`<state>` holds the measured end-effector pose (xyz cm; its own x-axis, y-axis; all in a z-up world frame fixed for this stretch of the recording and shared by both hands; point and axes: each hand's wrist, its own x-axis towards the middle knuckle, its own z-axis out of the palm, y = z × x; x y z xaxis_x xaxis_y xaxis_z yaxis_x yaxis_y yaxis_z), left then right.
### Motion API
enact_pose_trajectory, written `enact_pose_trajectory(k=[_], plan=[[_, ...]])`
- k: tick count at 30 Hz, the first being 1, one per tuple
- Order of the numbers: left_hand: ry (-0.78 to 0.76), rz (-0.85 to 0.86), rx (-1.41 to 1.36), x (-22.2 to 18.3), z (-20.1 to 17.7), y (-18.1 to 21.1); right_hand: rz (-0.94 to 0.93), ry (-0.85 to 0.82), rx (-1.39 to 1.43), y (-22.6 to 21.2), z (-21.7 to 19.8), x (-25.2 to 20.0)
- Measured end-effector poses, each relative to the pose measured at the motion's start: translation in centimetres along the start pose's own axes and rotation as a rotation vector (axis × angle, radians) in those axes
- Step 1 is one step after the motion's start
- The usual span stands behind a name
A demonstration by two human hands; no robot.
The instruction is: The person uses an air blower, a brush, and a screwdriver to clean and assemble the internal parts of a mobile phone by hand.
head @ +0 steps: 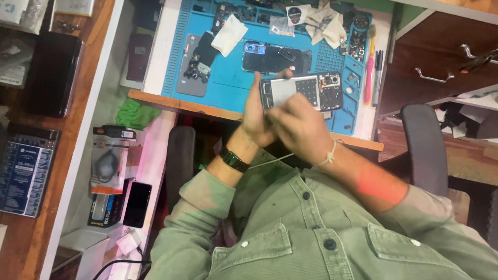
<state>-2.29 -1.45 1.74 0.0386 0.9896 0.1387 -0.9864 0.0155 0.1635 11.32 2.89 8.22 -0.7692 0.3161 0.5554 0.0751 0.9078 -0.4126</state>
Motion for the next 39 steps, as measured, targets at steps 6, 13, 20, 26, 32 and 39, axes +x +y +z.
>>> enact_pose_trajectory(k=[6, 13, 20, 26, 32, 39], plan=[[0.068, -0.012, -0.094, 0.3, -0.2, -0.7, -0.248, -0.131, -0.053, 1.0, -2.4, 0.2], [-0.051, -0.063, -0.076, -0.2, 0.5, -0.5, -0.016, -0.107, 0.174, 0.2, -5.2, -1.7], [-0.109, -0.124, -0.183, -0.3, 1.3, 0.1, 0.496, -0.525, 0.7, 1.3, -7.3, -8.4], [-0.051, -0.15, -0.167, -0.4, 2.2, 0.2, 1.051, -0.77, 0.836, 3.8, -9.4, -13.2], [-0.05, -0.128, -0.101, -0.3, 3.0, 0.5, 0.521, -0.959, 0.728, 4.4, -10.6, -15.2], [0.048, -0.119, -0.125, -0.3, 3.9, 0.5, 0.683, -1.013, 0.6, 5.9, -11.4, -15.0]])
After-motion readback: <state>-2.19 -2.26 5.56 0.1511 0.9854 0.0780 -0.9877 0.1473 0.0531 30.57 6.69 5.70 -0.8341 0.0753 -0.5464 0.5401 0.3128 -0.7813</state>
